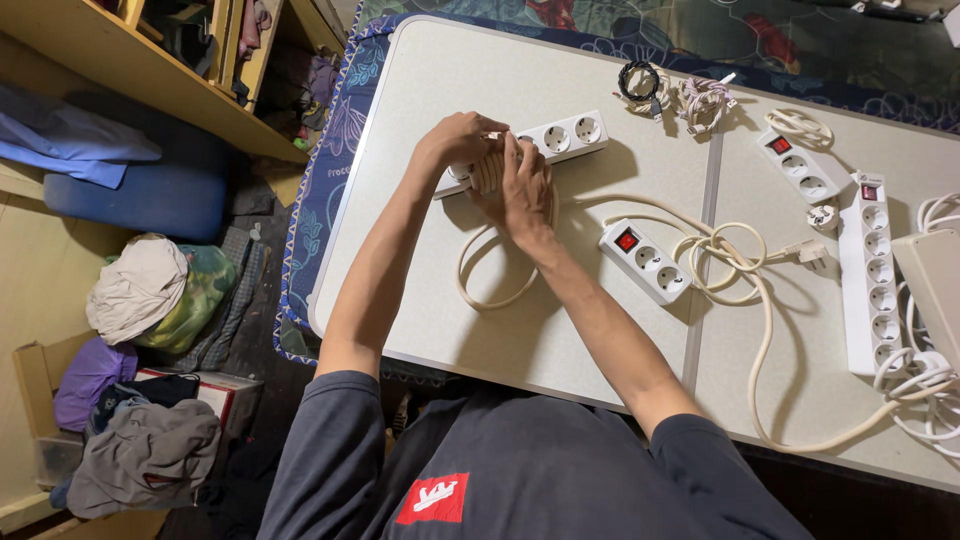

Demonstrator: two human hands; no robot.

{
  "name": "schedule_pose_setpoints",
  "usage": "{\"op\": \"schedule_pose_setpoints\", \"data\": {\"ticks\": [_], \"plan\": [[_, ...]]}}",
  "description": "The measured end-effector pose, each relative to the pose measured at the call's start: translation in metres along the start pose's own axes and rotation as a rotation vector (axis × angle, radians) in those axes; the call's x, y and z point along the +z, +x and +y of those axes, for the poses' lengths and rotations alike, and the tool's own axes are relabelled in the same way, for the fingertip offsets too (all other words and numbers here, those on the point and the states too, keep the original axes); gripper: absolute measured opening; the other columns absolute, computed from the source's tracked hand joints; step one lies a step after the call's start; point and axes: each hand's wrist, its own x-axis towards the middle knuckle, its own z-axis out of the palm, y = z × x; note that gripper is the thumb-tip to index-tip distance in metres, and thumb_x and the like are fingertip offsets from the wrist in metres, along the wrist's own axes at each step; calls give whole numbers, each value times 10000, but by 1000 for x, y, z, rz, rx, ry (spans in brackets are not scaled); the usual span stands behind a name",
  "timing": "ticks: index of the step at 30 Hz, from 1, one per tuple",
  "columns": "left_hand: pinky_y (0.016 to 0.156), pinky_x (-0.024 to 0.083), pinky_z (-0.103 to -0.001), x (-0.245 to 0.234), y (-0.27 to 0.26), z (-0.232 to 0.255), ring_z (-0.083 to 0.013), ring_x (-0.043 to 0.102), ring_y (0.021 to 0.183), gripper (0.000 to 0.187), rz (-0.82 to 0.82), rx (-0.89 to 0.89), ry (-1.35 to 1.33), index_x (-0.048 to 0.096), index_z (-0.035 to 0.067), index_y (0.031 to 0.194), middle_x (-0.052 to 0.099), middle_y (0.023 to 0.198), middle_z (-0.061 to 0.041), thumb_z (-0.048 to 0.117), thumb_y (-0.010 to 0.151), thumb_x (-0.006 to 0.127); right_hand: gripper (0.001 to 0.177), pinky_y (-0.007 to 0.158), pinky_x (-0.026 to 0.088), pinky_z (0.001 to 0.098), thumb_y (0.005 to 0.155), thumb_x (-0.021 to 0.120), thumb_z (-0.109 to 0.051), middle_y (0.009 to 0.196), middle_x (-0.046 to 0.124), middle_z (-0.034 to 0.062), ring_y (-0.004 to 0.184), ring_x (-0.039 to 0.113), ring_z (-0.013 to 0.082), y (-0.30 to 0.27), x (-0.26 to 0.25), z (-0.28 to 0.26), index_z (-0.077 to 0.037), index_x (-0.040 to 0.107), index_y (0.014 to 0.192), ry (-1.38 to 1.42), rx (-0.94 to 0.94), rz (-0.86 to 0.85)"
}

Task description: The person wraps a long white power cord around a black power strip multiple times. They repeatedly adjust the coils to ensure they are tight and uniform, then secure the wrapped cable with a blue zip tie.

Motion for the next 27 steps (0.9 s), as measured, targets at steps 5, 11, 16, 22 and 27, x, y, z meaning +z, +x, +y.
{"op": "schedule_pose_setpoints", "data": {"ticks": [5,11,16,22,27], "plan": [[873,600,-410,18,-9,-3,-323,740,1016,470,122,217,-3,651,201,1410,741,1248,-134,157,945,598,1028,884,535,467,659,961,-375,1251,505,187,1081,579,349,5,6,8,8,424,1447,68,55,-86],[1069,385,-654,43,-35,21,-498,459,1330,1063,141,190,511,318,-27,1486,444,1483,-236,399,673,855,984,958,553,459,750,919,-305,1323,521,218,1149,600,364,-9,5,13,26,387,1509,162,-11,-16],[844,564,-490,39,-34,28,-522,568,1121,1178,97,148,452,213,58,1593,457,1412,-321,230,591,809,1074,1046,507,477,746,916,-354,1350,501,289,1234,558,415,-13,18,28,82,279,1493,178,-70,62],[668,565,-405,43,-27,27,-339,698,834,1016,118,105,461,354,192,1575,599,1205,-206,385,688,809,936,1216,392,457,811,825,-93,1537,437,256,1450,440,373,-5,-8,53,26,261,1548,852,214,-187],[664,548,-415,44,-24,9,-319,698,779,916,194,201,488,410,154,1538,619,1154,-178,428,741,770,616,1328,333,452,927,457,90,1525,513,190,1586,478,301,-30,-60,114,-12,450,1534,1021,317,-125]]}}
